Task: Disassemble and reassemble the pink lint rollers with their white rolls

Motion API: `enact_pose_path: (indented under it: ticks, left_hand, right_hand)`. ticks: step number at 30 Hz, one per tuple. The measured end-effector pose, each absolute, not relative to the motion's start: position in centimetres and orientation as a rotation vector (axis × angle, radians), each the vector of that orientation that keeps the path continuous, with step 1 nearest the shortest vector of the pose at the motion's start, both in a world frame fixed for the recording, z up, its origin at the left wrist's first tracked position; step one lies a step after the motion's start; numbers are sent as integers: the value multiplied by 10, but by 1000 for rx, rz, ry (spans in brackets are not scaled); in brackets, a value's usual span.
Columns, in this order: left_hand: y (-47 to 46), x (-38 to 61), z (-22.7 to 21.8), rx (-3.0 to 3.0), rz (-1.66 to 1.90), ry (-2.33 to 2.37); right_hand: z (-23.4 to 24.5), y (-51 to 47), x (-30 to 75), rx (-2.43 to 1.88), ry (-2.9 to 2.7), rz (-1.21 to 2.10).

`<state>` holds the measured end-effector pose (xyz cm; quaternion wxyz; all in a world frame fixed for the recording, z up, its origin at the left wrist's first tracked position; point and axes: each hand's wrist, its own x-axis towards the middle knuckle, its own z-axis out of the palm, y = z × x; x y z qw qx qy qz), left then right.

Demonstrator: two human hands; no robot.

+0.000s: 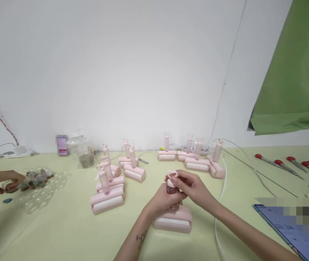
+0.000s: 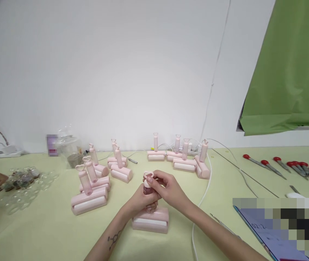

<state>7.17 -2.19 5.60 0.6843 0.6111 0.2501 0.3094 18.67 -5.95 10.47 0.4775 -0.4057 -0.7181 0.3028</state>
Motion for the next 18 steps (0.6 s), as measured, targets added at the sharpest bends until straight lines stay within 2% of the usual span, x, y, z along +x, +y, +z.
enact_pose_path:
  ticks: [9,14,18]
  left_hand:
    - [-24,71,55,1388,756,458]
    - [-26,70,55,1433,750,482]
    - [-25,68,58,1476,712,503]
  right_hand:
    - [104,-60,191,-972,-1882,793]
    - [107,-50,194,-885,-1957,656]
    - [116,-37,184,-840,-2080,787]
